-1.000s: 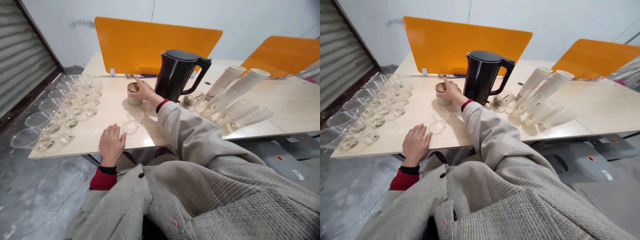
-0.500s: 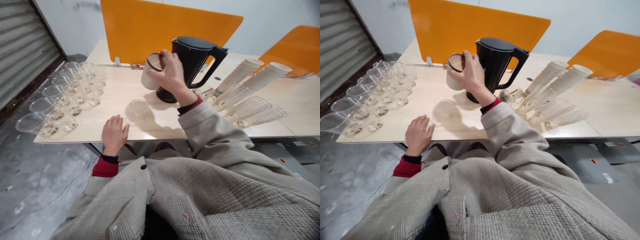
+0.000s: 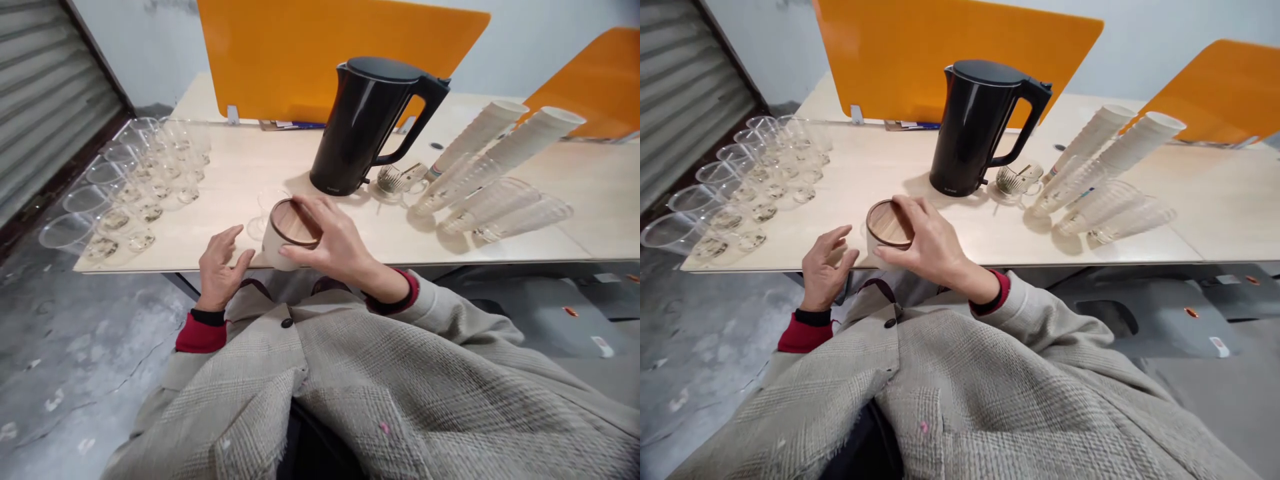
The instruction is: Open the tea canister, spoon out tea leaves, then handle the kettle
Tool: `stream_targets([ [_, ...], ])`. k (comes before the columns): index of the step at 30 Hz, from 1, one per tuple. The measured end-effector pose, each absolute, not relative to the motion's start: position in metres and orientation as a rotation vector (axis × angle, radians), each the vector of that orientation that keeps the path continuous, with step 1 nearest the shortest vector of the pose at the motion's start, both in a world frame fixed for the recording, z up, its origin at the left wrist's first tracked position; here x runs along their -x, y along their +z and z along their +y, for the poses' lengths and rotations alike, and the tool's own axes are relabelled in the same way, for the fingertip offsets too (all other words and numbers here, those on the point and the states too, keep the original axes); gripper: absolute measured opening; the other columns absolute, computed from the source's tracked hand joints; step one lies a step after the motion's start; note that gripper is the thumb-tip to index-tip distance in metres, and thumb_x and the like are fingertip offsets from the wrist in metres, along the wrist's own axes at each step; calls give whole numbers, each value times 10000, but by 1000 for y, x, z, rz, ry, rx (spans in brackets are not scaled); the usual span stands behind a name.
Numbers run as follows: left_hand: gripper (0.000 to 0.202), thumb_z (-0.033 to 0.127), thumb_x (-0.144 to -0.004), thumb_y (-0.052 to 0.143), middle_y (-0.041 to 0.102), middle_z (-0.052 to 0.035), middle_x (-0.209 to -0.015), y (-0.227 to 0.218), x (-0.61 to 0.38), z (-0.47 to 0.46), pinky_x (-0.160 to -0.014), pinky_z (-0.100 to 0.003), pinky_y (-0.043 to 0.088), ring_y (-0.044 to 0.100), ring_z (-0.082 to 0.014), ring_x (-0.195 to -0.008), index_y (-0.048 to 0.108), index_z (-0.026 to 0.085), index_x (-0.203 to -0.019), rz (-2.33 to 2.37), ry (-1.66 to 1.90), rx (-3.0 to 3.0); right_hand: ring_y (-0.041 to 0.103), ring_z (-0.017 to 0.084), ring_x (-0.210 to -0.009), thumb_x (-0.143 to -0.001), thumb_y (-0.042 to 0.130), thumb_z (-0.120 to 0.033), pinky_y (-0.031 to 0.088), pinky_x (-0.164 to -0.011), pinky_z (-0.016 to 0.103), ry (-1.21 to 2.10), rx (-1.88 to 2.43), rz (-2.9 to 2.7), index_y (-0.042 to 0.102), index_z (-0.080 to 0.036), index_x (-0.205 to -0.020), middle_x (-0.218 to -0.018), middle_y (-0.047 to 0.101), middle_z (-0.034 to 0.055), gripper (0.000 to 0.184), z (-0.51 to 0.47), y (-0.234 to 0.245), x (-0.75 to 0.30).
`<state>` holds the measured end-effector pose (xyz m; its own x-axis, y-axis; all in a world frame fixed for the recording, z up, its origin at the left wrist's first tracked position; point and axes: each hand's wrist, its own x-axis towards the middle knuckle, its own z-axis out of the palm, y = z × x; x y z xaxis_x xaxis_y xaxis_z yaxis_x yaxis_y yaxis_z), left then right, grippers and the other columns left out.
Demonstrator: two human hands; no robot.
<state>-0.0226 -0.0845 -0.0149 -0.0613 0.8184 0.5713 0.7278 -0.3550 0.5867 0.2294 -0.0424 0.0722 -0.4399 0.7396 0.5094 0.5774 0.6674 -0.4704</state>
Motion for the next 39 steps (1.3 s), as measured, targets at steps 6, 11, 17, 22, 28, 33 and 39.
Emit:
stream_targets([
  [6, 681, 646, -930, 720, 744, -124, -1359, -22, 17, -92, -1000, -424, 612, 696, -284, -1210, 621, 244, -1470, 1632, 1250, -2165, 645, 391, -1316, -790, 868, -581, 595, -1078, 569, 342, 1060, -2183, 562, -248, -1535, -1448, 646, 164, 871, -38, 43, -207],
  [11, 813, 666, -858, 783, 755, -147, -1369, -26, 6, -85, -1027, -466, 556, 706, -334, -1199, 583, 213, -1503, 1792, 1158, -2206, 636, 389, -1330, -804, 862, -604, 604, -1073, 571, 324, 1088, -2171, 549, -283, -1542, -1451, 638, 156, 864, -37, 36, -202],
  [17, 846, 725, -886, 706, 770, -166, -1343, -27, -3, -83, -982, -466, 539, 729, -347, -1171, 554, 187, -1520, 1890, 1169, -2149, 616, 395, -1365, -802, 869, -674, 585, -1119, 591, 325, 1053, -2161, 540, -266, -1547, -1481, 619, 175, 910, -36, 33, -198],
  [22, 838, 750, -906, 657, 769, -176, -1352, -28, -2, -81, -984, -464, 536, 738, -351, -1179, 555, 181, -1513, 1906, 1178, -2145, 585, 397, -1410, -817, 814, -773, 541, -1175, 626, 320, 993, -2153, 550, -269, -1538, -1505, 605, 187, 919, -33, 30, -199],
  [28, 838, 762, -919, 621, 773, -187, -1344, -28, -3, -78, -975, -476, 536, 747, -362, -1158, 561, 164, -1503, 1921, 1197, -2168, 596, 394, -1403, -816, 784, -816, 534, -1191, 616, 316, 987, -2151, 573, -238, -1520, -1506, 609, 198, 935, -29, 28, -199],
  [33, 812, 732, -925, 633, 780, -186, -1317, -26, -4, -76, -978, -477, 528, 747, -366, -1153, 566, 170, -1507, 1943, 1160, -2159, 593, 400, -1410, -818, 796, -799, 530, -1190, 629, 316, 981, -2145, 577, -252, -1521, -1509, 612, 191, 917, -26, 28, -200],
  [39, 816, 736, -928, 638, 787, -164, -1307, -26, -5, -77, -978, -466, 519, 751, -355, -1140, 554, 189, -1527, 1957, 1144, -2146, 615, 392, -1377, -845, 722, -850, 574, -1139, 615, 281, 988, -2127, 574, -287, -1529, -1493, 635, 170, 899, -31, 32, -199],
])
